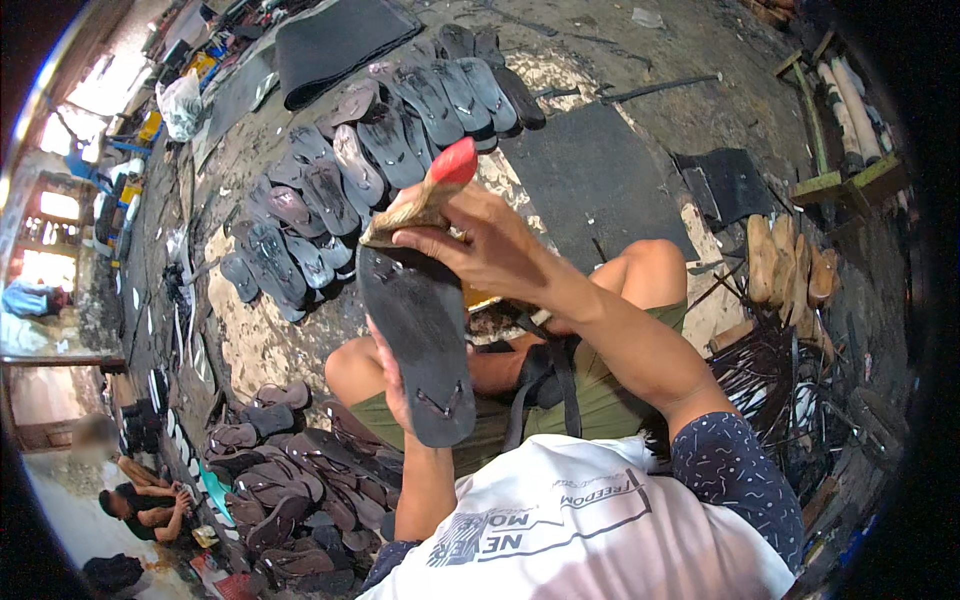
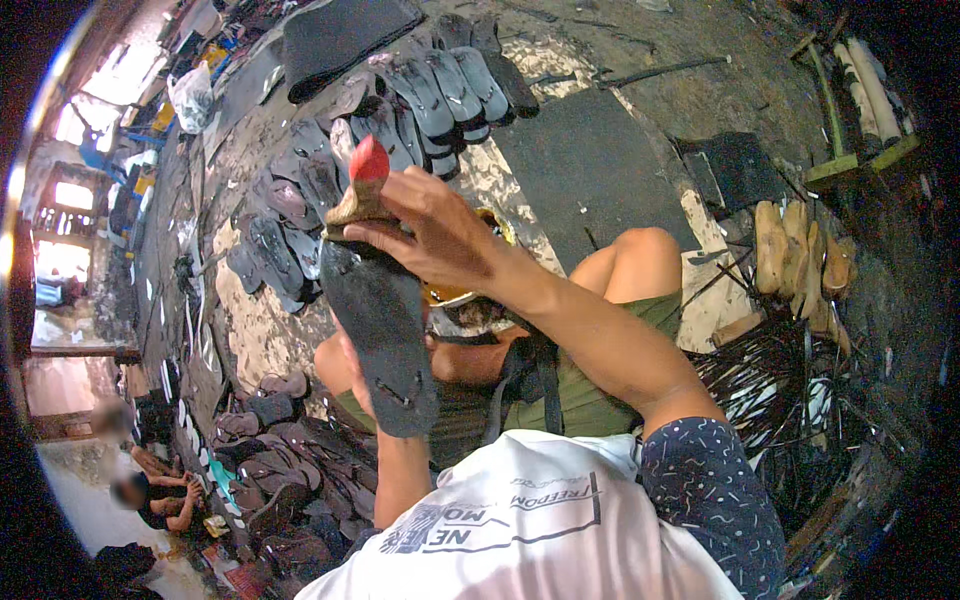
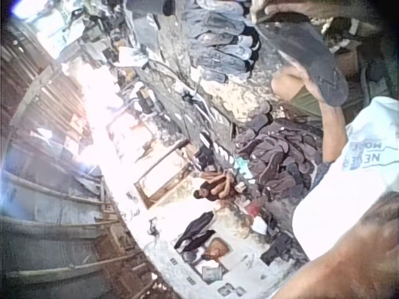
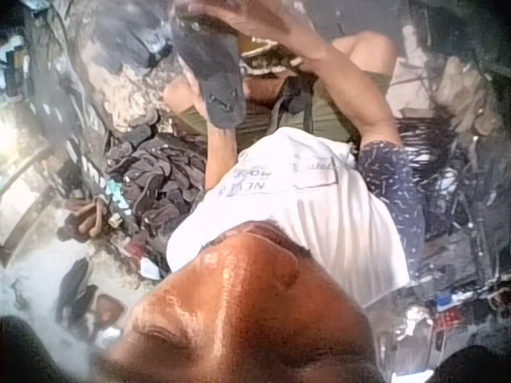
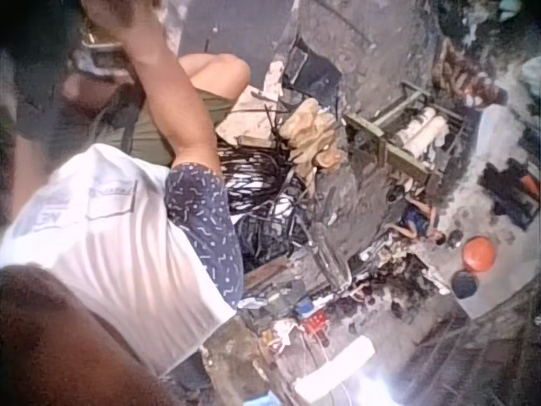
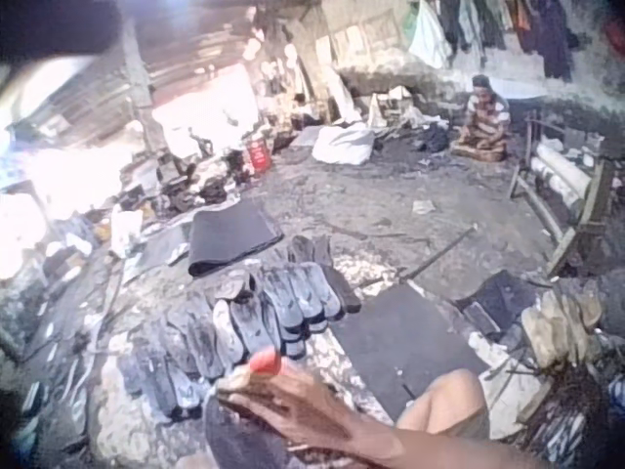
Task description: The person sits on the floor and repeatedly picks up black flip-flops, applies a brown adhesive from a container using a brush, and places them back in a pile. The person handles the sandals one at a time and continues the process for the duration of the clip.
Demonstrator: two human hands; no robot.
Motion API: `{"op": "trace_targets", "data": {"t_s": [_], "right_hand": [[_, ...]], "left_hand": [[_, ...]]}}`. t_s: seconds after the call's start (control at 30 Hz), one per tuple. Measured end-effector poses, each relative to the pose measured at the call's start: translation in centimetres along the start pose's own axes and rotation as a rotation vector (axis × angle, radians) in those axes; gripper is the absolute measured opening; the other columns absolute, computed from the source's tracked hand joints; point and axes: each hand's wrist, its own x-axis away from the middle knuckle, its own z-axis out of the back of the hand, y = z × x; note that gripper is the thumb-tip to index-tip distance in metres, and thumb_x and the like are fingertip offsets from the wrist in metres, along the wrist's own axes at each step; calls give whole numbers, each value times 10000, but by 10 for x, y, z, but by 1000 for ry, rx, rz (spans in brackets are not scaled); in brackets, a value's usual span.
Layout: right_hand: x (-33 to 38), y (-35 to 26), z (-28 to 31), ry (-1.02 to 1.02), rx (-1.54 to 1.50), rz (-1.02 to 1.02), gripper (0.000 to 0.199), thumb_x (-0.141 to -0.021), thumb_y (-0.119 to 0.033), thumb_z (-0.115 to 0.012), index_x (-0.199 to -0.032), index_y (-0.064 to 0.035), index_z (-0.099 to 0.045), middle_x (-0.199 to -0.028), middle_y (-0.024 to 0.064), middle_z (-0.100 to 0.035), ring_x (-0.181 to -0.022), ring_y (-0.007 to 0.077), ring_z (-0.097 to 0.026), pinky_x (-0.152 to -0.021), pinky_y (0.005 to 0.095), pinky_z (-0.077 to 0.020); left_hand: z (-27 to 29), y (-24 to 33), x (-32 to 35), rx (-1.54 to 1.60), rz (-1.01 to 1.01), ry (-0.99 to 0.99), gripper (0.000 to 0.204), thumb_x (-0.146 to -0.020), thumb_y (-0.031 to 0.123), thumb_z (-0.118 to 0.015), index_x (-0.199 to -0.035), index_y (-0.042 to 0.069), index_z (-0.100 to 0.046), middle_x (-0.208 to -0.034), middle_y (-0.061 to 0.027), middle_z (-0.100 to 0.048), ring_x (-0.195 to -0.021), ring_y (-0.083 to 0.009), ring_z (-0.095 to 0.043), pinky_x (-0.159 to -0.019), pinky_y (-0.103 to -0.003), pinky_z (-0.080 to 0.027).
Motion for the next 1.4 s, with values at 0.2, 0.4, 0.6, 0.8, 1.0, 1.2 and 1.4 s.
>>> {"op": "trace_targets", "data": {"t_s": [0.2, 0.4, 0.6, 0.8, 1.0, 1.2, 1.4], "right_hand": [[87, -56, -32, -212, -413, -566, 265, -971, -232, -661, -1167, -54, -671, -1120, 123, -665, -1084, 318, -629, -981, 414, -472], [88, -74, -31, -195, -313, -238, 280, -874, -158, -775, -1118, -52, -688, -1034, 106, -708, -985, 293, -662, -877, 402, -512], [2, -2, -65, -98, -11, 18, 213, -852, -78, -771, -1053, -56, -706, -1045, 134, -712, -938, 318, -685, -838, 399, -525], [65, -53, -90, -347, -431, -148, 282, -824, -54, -801, -1083, -91, -697, -1083, 89, -708, -1031, 280, -665, -976, 435, -491], [-33, 28, -119, -183, -105, -14, 184, -930, -103, -715, -1102, -46, -692, -1042, 92, -719, -1015, 228, -670, -900, 352, -524], [15, 41, -57, 30, -100, -784, 311, -1008, -141, -640, -1261, 37, -613, -1168, 63, -664, -1056, 143, -622, -958, 306, -491], [81, 88, 12, 195, 138, -832, 265, -1000, -243, -670, -1069, 12, -666, -985, 30, -666, -901, 103, -566, -814, 274, -475]], "left_hand": [[-1, 13, -53, 59, -171, 9, 501, -1078, 467, -385, -1543, 280, -385, -1426, -157, -543, -1210, -393, -583, -992, -472, -528], [24, 19, -82, 195, -145, -69, 475, -1059, 483, -430, -1526, 416, -374, -1485, -148, -476, -1278, -385, -537, -977, -524, -535], [12, 7, -65, 585, -34, -147, 549, -1082, 386, -434, -1594, 310, -253, -1551, -52, -418, -1367, -246, -464, -1175, -444, -372], [46, 54, -58, 201, -187, 8, 571, -1073, 429, -422, -1596, 365, -202, -1522, -191, -412, -1258, -376, -556, -991, -485, -539], [42, 64, -33, 315, -88, 236, 544, -1060, 477, -432, -1362, 40, -546, -1218, -218, -669, -949, -370, -703, -845, -479, -589], [189, 199, -90, -9, -367, 257, 535, -1068, 461, -422, -1292, -1, -569, -1187, -151, -683, -963, -271, -698, -862, -405, -582], [470, 286, -166, -400, -155, 723, 346, -1048, 231, -504, -1308, 10, -565, -1184, -118, -670, -996, -263, -680, -890, -422, -554]]}}
